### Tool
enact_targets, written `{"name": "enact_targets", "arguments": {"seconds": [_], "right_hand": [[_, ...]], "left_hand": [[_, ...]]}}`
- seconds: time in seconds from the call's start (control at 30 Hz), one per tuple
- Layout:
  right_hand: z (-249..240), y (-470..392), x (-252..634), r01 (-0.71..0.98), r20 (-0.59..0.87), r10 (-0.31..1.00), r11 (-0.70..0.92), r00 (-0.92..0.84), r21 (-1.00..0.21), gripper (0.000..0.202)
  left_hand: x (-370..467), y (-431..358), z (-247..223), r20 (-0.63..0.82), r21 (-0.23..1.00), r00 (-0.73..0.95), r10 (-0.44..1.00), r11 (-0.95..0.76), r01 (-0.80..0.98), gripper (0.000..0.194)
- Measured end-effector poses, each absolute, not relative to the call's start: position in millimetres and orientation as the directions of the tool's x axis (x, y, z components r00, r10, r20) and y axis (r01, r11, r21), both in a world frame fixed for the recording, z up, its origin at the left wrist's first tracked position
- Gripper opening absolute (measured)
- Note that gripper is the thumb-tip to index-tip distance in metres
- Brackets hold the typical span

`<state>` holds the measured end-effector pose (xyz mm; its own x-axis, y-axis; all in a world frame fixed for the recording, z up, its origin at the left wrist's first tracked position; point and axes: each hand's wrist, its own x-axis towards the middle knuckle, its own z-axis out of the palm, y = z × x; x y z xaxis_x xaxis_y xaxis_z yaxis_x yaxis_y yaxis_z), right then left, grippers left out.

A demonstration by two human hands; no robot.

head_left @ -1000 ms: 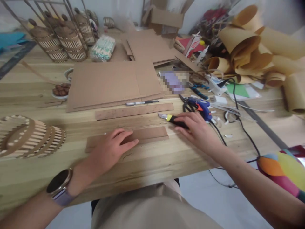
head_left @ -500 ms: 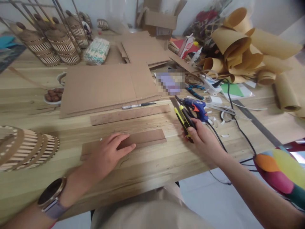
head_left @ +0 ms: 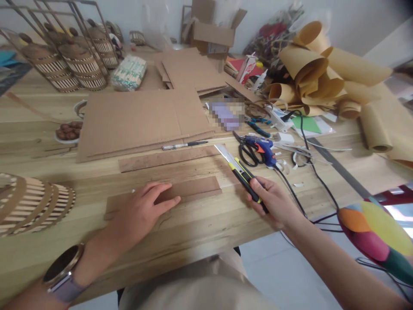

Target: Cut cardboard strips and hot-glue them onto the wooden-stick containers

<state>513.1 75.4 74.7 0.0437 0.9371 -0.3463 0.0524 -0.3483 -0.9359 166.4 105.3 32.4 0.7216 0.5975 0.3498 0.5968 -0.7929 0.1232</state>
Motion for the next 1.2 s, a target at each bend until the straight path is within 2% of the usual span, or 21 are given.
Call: {"name": "enact_targets", "arguments": {"seconds": [0.13,0.23,0.33,0.43,0.6,0.73,0.97,1.1,1.2], "right_hand": [[77.3,77.9,522.2,0.123,-0.419,0.907,-0.420,0.036,-0.899,0.060],[80.5,80.1,532.5,0.301,-0.407,0.913,-0.399,0.039,-0.866,0.055],[84.0,82.3,541.9,0.556,-0.271,0.962,-0.247,0.042,-0.793,0.047],[85.2,85.8,547.2,0.713,-0.113,0.987,0.003,-0.115,-0.701,0.049],[78.2,95.5,555.3,0.767,-0.078,0.940,0.222,-0.333,-0.602,0.044],[72.3,103.2,563.8,0.814,-0.001,0.910,0.371,-0.415,-0.446,0.044],[69.0,105.4,569.2,0.850,0.027,0.887,0.450,-0.461,-0.275,0.045],[68.4,105.8,568.6,0.844,0.044,0.872,0.484,-0.488,-0.232,0.045],[67.5,105.7,567.4,0.837,0.038,0.864,0.496,-0.502,-0.230,0.045]], "left_hand": [[164.8,105.3,30.2,0.342,0.109,0.718,0.606,-0.784,0.611,0.049],[161.1,106.4,29.5,0.345,0.097,0.699,0.627,-0.764,0.638,0.048],[156.5,109.3,31.9,0.360,0.051,0.701,0.616,-0.763,0.644,0.049],[153.5,112.7,34.5,0.374,-0.006,0.726,0.577,-0.781,0.624,0.050],[151.9,115.6,31.4,0.374,-0.035,0.739,0.560,-0.788,0.615,0.051],[150.7,117.1,28.3,0.361,-0.050,0.755,0.548,-0.797,0.602,0.055],[147.7,121.6,30.8,0.345,-0.038,0.750,0.565,-0.790,0.612,0.063],[147.9,122.5,31.9,0.350,-0.050,0.744,0.568,-0.782,0.621,0.064],[150.0,121.9,34.1,0.342,-0.121,0.764,0.548,-0.780,0.613,0.065]]}}
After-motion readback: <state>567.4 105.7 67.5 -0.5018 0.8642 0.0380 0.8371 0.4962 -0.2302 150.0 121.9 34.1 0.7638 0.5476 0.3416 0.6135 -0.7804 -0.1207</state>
